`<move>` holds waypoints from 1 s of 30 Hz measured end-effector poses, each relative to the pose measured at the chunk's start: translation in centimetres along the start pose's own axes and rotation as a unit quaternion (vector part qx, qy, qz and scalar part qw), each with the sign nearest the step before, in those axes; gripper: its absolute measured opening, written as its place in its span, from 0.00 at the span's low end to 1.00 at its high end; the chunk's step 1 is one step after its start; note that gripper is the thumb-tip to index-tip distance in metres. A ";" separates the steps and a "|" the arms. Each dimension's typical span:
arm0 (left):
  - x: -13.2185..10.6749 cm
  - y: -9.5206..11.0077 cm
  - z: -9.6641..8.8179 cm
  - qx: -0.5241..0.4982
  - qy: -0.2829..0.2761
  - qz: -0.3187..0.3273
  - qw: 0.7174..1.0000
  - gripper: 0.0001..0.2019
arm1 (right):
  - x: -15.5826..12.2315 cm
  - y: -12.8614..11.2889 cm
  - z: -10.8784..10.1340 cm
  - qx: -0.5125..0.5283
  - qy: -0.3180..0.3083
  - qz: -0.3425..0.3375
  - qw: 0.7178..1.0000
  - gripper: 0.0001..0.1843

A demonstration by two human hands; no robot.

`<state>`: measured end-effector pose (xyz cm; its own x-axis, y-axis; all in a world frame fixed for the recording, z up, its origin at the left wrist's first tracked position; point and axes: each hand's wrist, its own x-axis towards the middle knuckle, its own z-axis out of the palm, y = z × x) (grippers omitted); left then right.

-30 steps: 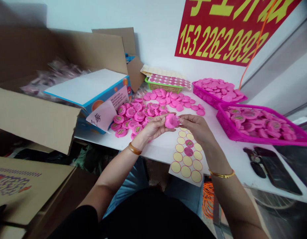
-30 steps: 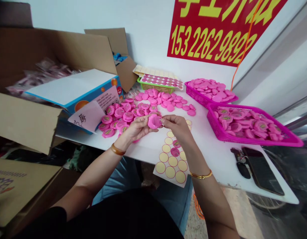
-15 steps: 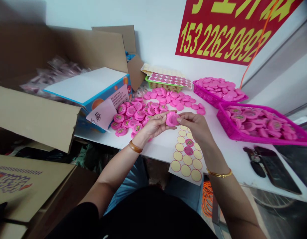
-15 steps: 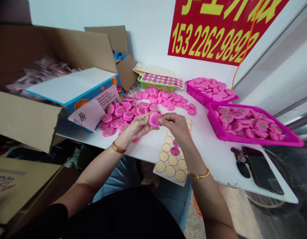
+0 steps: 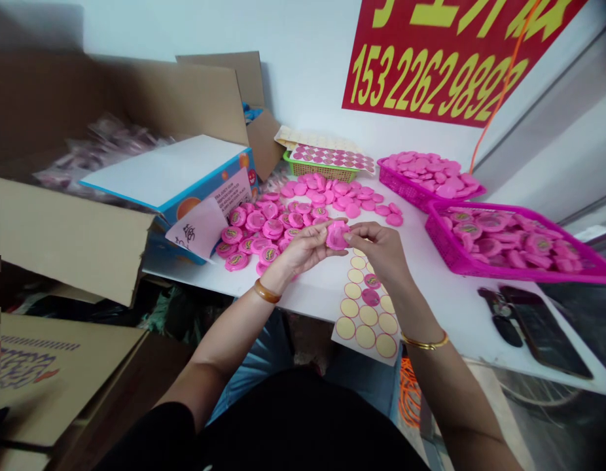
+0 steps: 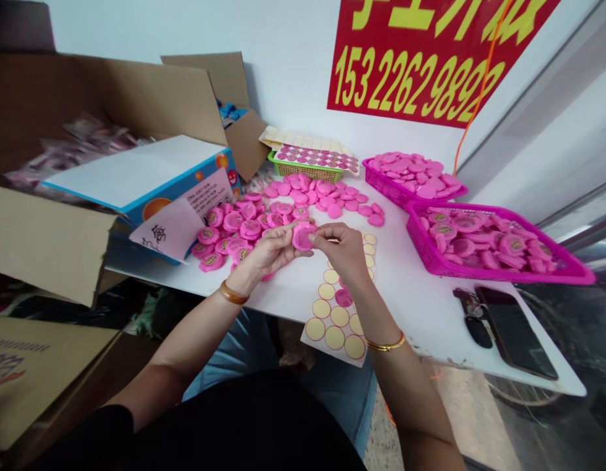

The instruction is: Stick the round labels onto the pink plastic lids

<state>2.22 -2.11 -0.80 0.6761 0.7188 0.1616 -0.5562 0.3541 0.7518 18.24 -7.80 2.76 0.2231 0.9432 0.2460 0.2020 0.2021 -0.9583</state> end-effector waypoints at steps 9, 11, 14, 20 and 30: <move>0.1 -0.3 0.0 -0.007 -0.006 0.005 1.000 0.19 | -0.3 0.1 0.4 -0.016 0.031 -0.012 0.999 0.05; 0.1 -0.3 0.1 -0.003 -0.012 0.007 1.000 0.20 | -0.3 0.2 0.5 -0.019 0.039 -0.018 0.999 0.05; 0.1 -0.3 0.4 -0.010 -0.008 0.010 1.000 0.20 | -0.4 0.4 0.6 -0.025 0.051 -0.036 0.998 0.04; -0.1 -0.5 0.8 -0.019 0.018 0.011 1.000 0.20 | -0.7 0.8 0.9 -0.073 0.080 -0.084 0.991 0.05; -0.1 -2.3 0.3 -0.031 -0.012 0.004 0.999 0.11 | -2.2 2.3 2.9 -0.108 0.184 -0.108 0.971 0.17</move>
<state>3.54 -3.19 -2.31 0.6830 0.7073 0.1825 -0.5896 0.3864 0.7092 15.47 -8.67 -0.40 0.4713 0.7191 0.5107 0.4689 0.2862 -0.8356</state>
